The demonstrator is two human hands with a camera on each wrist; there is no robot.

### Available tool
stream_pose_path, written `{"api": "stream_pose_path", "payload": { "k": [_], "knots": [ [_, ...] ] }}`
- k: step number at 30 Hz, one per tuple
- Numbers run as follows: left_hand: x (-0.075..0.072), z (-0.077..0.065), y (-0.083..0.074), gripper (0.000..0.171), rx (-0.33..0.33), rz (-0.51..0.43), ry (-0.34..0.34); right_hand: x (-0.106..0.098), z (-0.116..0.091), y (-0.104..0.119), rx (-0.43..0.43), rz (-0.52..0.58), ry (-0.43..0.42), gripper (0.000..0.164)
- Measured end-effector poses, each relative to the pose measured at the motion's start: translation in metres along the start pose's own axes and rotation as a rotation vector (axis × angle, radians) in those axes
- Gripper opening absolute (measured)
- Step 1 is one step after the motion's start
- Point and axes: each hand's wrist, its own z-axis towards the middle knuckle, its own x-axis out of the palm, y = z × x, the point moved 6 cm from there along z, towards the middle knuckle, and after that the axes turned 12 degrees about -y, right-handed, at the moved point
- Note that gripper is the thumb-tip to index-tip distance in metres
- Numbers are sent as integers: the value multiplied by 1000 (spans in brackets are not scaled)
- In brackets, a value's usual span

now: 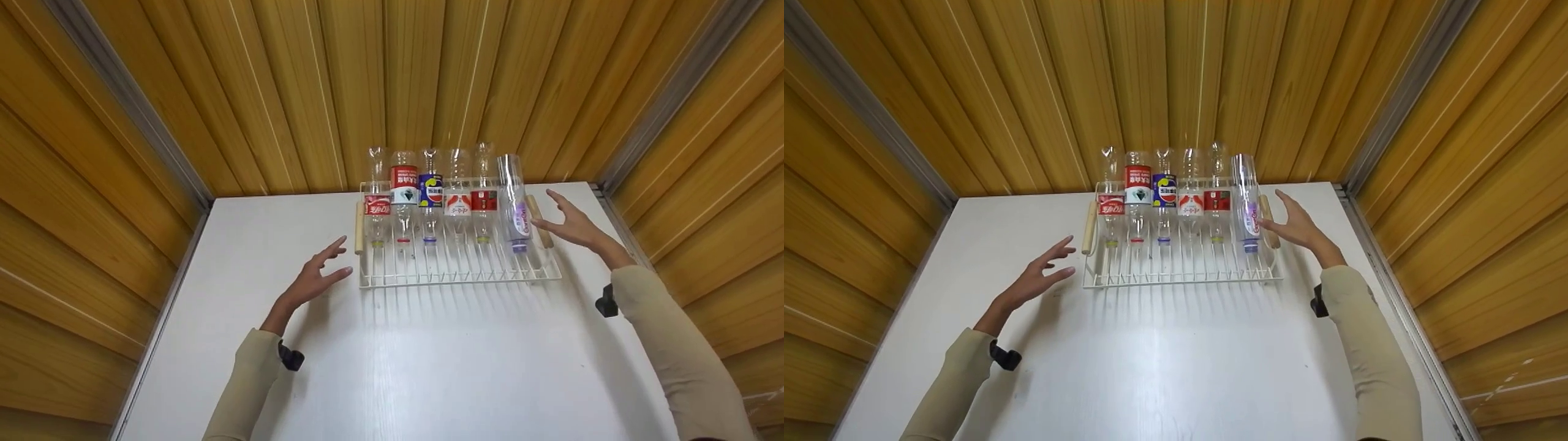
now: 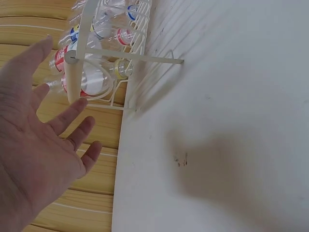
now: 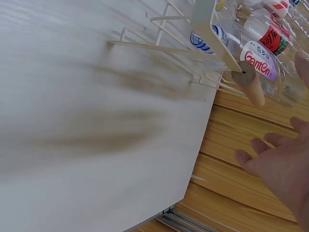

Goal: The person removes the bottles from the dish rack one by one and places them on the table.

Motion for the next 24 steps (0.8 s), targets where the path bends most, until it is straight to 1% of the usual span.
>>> {"api": "stream_pose_path", "payload": {
  "k": [4, 9, 11, 16, 21, 24],
  "knots": [
    [8, 1, 0, 74, 13, -33, 12, 3, 8, 2, 26, 56, 10, 93],
    [15, 2, 3, 73, 14, -90, 25, 5, 17, 1, 45, 92, -2, 89],
    [18, 2, 3, 73, 15, -97, 39, 6, 19, 0, 46, 101, -6, 88],
    [23, 2, 2, 75, 30, -98, 71, 12, 25, -4, 76, 98, -1, 88],
    [26, 1, 6, 77, 8, -116, 106, 21, 33, -1, 76, 97, 24, 90],
    [28, 1, 8, 77, 3, -128, 119, 27, 37, 1, 93, 98, 47, 93]
  ]
}}
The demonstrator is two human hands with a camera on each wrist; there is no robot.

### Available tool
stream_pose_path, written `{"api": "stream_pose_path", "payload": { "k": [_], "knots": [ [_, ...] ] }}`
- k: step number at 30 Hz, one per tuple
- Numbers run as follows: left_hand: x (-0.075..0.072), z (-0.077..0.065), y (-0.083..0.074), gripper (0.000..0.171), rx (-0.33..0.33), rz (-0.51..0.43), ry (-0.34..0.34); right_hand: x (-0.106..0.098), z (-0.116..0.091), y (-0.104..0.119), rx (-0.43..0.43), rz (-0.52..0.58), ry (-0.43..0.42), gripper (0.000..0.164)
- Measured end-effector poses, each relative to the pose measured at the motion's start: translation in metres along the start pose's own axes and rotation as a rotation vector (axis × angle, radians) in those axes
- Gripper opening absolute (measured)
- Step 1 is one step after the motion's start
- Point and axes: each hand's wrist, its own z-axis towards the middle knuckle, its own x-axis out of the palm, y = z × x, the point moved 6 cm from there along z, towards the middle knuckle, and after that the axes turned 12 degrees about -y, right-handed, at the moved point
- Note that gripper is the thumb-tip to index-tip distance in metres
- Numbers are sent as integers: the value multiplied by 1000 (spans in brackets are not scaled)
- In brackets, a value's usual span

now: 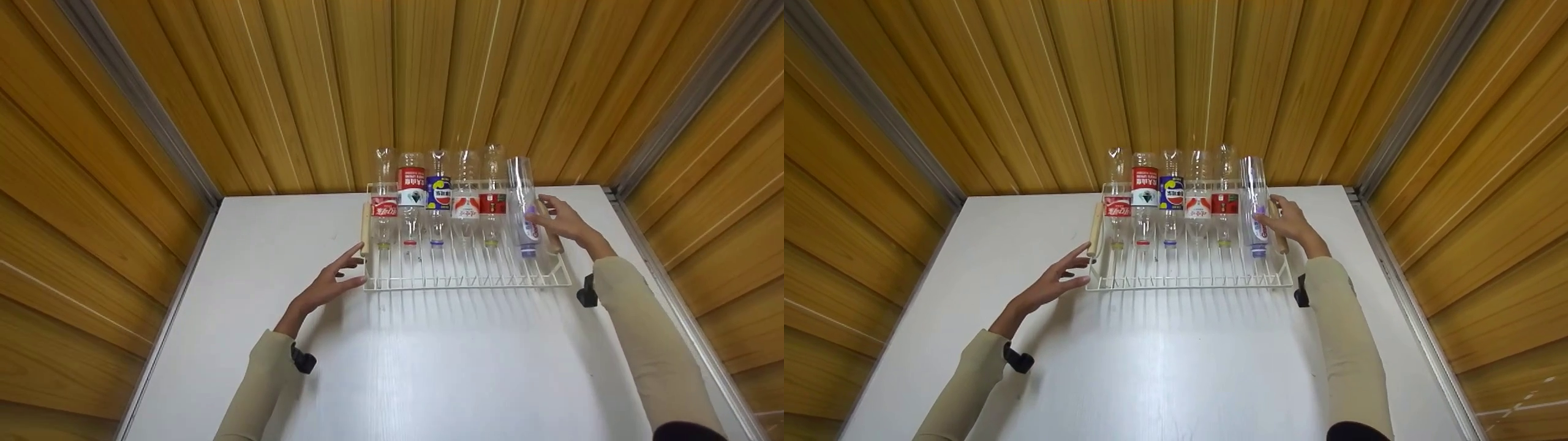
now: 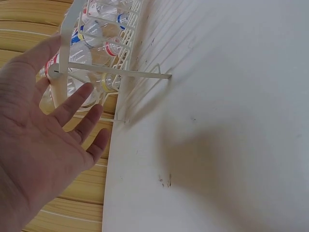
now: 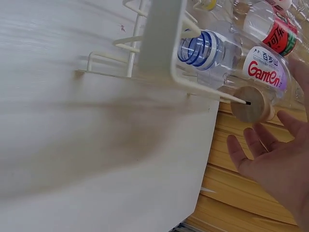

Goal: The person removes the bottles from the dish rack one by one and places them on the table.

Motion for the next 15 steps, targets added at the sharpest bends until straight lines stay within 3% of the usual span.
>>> {"api": "stream_pose_path", "payload": {
  "k": [7, 15],
  "knots": [
    [1, 1, 3, 78, -13, -39, 9, 7, 12, 3, 5, -24, 19, 100],
    [2, 4, 0, 79, -21, -23, -15, 11, 22, 4, 44, -116, 49, 105]
  ]
}}
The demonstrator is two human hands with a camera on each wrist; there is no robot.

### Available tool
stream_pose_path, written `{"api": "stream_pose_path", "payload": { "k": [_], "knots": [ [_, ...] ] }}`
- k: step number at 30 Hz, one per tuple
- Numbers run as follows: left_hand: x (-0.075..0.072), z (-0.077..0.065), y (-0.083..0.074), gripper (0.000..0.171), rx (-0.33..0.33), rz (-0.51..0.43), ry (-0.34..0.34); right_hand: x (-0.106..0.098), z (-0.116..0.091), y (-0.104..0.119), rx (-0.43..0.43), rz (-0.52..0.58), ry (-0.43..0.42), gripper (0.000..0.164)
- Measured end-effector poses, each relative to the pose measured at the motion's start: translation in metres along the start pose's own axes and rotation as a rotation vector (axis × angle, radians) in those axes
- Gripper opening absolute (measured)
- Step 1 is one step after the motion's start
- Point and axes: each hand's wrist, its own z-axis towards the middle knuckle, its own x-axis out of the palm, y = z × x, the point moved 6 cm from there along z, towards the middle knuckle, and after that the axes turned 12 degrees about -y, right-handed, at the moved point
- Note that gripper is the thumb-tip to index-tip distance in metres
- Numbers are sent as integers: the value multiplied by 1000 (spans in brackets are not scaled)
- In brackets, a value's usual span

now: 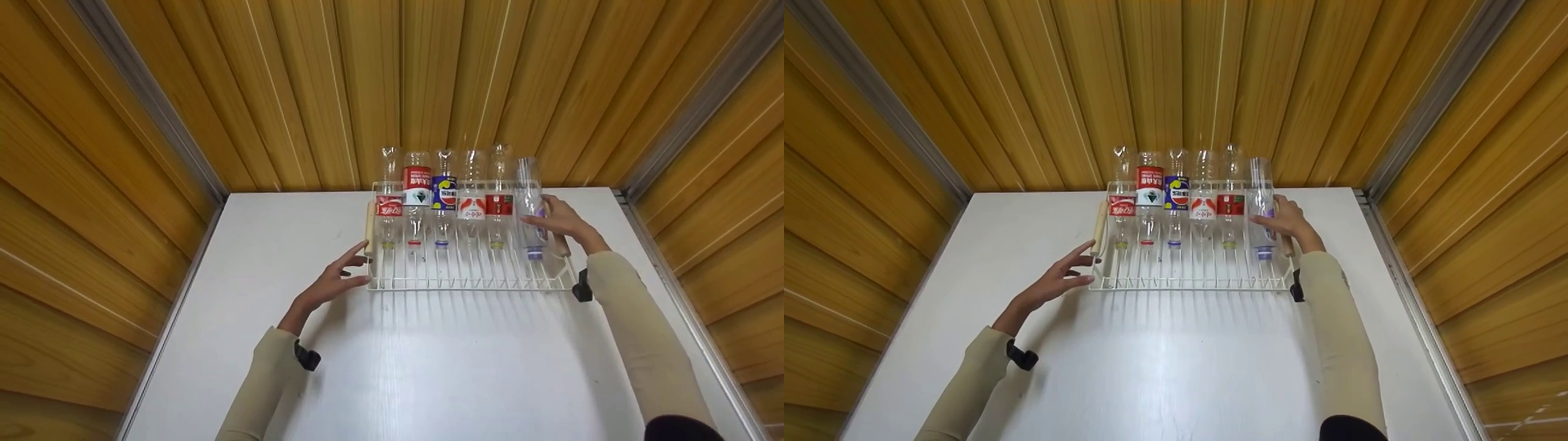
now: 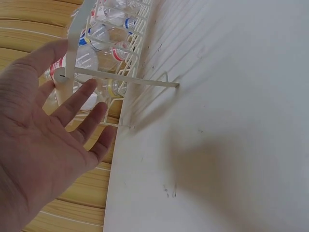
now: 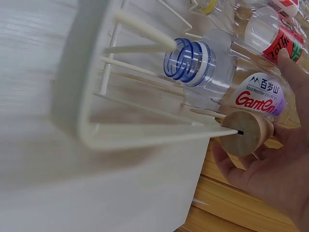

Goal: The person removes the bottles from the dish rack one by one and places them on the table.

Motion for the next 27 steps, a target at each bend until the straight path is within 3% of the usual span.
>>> {"api": "stream_pose_path", "payload": {
  "k": [5, 16, 27],
  "knots": [
    [0, 0, -4, 79, -19, 10, -19, -1, 0, 4, 17, 1, -9, 104],
    [4, 1, -3, 82, -83, 26, 23, -8, -1, 10, -49, 45, -192, 87],
    [0, 0, -6, 80, -84, 19, 16, -9, -8, 19, 20, 169, -260, 90]
  ]
}}
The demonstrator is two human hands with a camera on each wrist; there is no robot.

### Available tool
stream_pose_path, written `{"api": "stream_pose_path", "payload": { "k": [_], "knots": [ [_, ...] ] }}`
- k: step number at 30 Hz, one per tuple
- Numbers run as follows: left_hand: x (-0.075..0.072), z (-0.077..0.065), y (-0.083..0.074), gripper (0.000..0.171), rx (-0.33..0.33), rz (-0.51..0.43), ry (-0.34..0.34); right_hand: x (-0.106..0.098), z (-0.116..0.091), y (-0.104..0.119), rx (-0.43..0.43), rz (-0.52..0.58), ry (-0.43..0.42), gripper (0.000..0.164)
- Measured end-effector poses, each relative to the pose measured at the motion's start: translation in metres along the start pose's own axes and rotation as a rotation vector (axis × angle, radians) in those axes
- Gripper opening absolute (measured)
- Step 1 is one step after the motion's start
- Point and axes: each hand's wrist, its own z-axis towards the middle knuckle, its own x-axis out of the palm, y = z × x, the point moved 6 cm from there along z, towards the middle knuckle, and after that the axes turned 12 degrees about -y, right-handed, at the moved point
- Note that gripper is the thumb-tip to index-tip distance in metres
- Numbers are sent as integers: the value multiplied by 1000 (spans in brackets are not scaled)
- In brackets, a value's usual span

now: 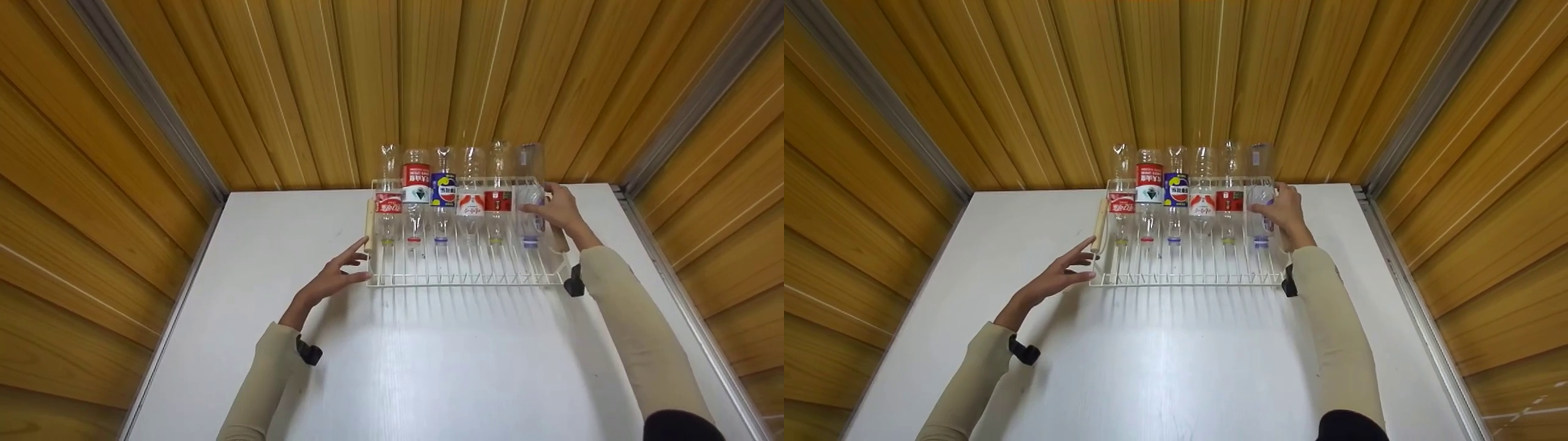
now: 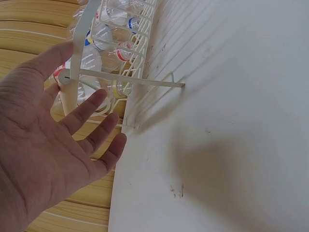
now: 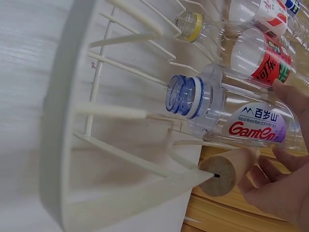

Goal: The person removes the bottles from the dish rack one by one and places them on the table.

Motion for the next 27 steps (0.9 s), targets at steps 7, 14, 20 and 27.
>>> {"api": "stream_pose_path", "payload": {
  "k": [7, 14, 20, 27],
  "knots": [
    [0, 1, 4, 81, -13, 18, -2, 0, -6, 2, -45, 2, -7, 89],
    [-3, 0, 5, 81, -1, 17, -11, -2, -13, 17, -117, 43, -40, 89],
    [-2, -4, 5, 82, -11, 30, 2, 0, -27, 37, -184, 41, -9, 90],
    [-1, -4, -1, 81, 6, 14, 23, 6, -47, 61, -319, 29, 27, 91]
  ]
}}
